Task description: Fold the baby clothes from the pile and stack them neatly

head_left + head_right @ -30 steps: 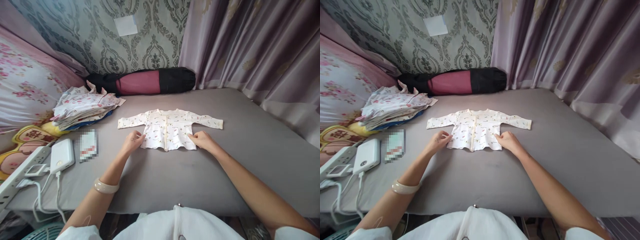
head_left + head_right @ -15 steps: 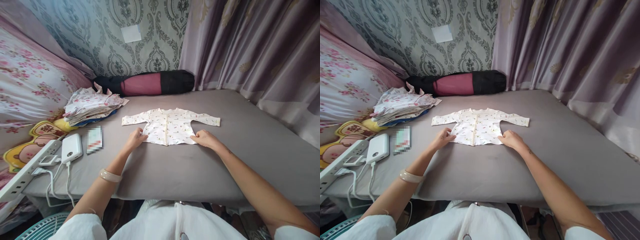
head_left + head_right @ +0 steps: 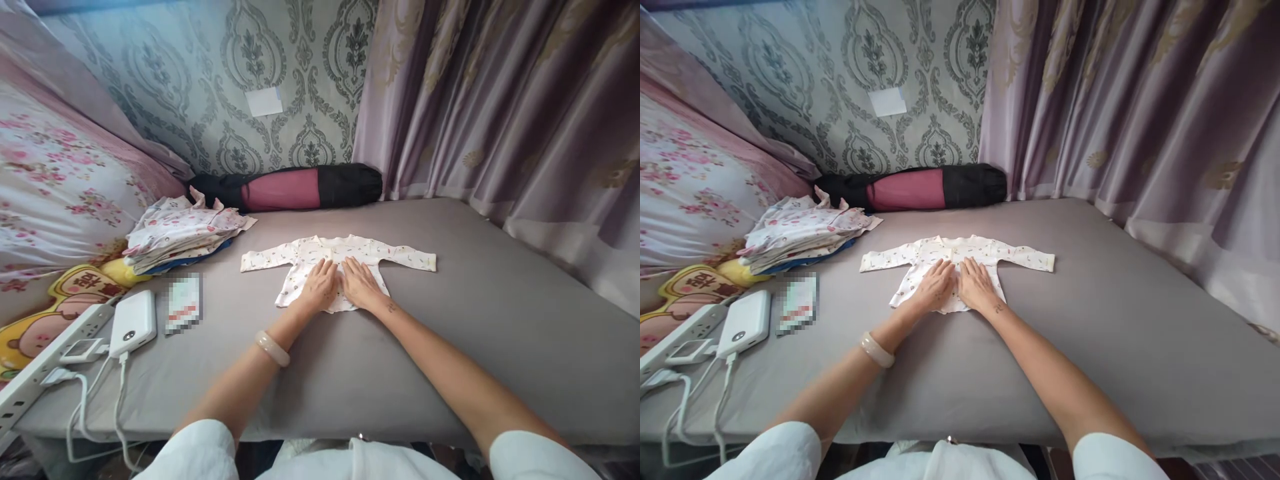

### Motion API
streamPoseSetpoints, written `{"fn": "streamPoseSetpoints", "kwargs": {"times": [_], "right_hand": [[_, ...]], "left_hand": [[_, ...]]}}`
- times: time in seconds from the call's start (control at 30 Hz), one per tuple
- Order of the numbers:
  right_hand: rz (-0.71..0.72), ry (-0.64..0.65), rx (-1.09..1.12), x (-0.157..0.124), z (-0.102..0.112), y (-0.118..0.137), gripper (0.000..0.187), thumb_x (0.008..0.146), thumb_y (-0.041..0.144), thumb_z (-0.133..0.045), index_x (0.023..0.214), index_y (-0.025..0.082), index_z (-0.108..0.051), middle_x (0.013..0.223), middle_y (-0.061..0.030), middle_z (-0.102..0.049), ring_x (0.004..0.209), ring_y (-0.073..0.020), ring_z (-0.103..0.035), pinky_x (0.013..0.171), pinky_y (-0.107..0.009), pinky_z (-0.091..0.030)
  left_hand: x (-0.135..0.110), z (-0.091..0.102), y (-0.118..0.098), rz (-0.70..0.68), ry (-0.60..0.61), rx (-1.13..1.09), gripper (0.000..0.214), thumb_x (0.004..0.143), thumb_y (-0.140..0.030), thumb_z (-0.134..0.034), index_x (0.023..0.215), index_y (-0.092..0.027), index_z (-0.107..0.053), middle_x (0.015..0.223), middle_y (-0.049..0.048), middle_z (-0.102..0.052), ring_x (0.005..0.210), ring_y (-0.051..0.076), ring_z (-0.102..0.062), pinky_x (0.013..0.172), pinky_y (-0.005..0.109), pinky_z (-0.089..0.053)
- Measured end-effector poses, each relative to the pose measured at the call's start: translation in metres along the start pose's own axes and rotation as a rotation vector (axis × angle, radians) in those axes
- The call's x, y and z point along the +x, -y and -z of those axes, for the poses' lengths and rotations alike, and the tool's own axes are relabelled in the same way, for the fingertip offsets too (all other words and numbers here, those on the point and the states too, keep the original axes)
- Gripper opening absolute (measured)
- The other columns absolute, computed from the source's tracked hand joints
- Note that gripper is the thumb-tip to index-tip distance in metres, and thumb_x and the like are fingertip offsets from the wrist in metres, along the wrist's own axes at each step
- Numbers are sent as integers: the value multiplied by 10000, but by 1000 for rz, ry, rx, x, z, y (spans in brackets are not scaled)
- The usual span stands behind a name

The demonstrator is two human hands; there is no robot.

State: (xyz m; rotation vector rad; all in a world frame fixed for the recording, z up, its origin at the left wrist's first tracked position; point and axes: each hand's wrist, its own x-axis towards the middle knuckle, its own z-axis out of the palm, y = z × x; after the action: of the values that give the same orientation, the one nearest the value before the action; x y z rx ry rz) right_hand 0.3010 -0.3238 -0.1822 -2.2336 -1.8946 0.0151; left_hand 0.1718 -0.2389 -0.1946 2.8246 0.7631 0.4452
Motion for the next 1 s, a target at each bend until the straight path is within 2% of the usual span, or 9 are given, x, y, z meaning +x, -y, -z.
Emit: {"fn": "streamPoseSetpoints", "kwargs": {"times": [0.1, 0.27, 0.43, 0.7, 0.83, 1.0], "right_hand": [[-50, 60, 3, -5, -14, -3, 570, 991, 300, -262, 1498, 45, -313, 1590, -145, -239, 1473, -257, -175, 1195, -435, -112], [-69, 93, -5, -7, -16, -7, 595, 984, 315, -232, 1524, 69, -280, 1604, -123, -189, 1484, -258, -126, 1200, -456, -84], [-157, 97, -1, 23, -19, -14, 614, 989, 329, -193, 1516, 27, -277, 1596, -150, -207, 1479, -271, -143, 1199, -440, -97], [-340, 56, -17, 91, -23, -35, 624, 988, 331, -226, 1509, -11, -256, 1593, -172, -210, 1472, -274, -158, 1193, -395, -108], [-369, 41, -23, 100, -26, -32, 639, 989, 355, -236, 1503, -23, -259, 1589, -190, -208, 1468, -294, -161, 1186, -417, -125], [-283, 25, -24, 103, -33, -31, 632, 990, 361, -219, 1501, -6, -277, 1591, -173, -217, 1467, -274, -172, 1184, -408, -128]], "left_hand": [[-4, -13, -3, 91, 76, 36, 484, 979, -317, -315, 1408, -121, -424, 1525, 172, -380, 1435, 313, -305, 1164, 503, -266], [-14, -9, -6, 75, 111, 118, 527, 993, -370, -285, 1466, -156, -380, 1589, 118, -261, 1468, 286, -224, 1189, 477, -224], [-14, -3, -10, 40, 176, 139, 563, 982, -390, -317, 1491, -150, -346, 1581, 114, -275, 1472, 293, -210, 1189, 525, -194], [-15, -2, -11, 31, 174, 142, 564, 988, -401, -293, 1485, -142, -359, 1585, 106, -265, 1472, 303, -204, 1192, 518, -198], [-16, -6, -10, 66, 107, 136, 606, 980, -485, -303, 1484, -153, -359, 1590, 112, -255, 1476, 311, -188, 1190, 525, -201], [-16, -13, -8, 71, 102, 122, 671, 973, -544, -274, 1497, -129, -326, 1581, 134, -271, 1473, 324, -193, 1186, 558, -176]]}}
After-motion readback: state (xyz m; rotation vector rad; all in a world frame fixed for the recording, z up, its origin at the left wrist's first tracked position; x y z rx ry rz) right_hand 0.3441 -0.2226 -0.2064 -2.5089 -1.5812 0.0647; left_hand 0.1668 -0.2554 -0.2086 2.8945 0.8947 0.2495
